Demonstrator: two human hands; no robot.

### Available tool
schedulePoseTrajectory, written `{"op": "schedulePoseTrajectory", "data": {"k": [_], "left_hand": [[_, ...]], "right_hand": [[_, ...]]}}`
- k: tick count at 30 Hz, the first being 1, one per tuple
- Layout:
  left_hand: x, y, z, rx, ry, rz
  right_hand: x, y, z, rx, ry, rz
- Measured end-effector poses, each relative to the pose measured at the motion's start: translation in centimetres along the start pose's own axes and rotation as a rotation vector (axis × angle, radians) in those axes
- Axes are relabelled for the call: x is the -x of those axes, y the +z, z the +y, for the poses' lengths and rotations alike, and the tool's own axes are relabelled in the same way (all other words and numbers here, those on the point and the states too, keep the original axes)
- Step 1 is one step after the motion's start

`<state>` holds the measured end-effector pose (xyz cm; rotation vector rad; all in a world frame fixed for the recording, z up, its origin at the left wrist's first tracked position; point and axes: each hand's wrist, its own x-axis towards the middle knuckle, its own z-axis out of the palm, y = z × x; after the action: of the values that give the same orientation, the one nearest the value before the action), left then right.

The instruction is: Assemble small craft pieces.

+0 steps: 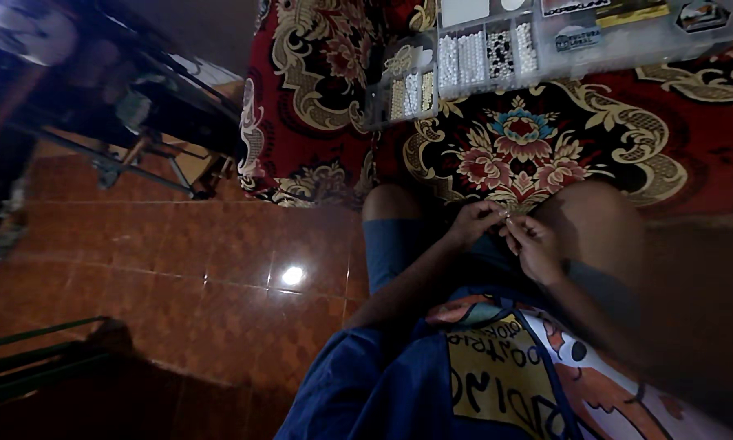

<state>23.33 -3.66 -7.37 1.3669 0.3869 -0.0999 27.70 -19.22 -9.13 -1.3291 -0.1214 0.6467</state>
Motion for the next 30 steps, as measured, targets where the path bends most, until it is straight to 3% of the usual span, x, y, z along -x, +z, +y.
{"op": "schedulePoseTrajectory", "data": {"k": [30], "left_hand": [[-0.24, -0.37, -0.55, 0.010, 0.195, 0.022]], "right_hand": [[-0.04, 0.20, 0.07, -0.002, -0.033, -0.040]]}}
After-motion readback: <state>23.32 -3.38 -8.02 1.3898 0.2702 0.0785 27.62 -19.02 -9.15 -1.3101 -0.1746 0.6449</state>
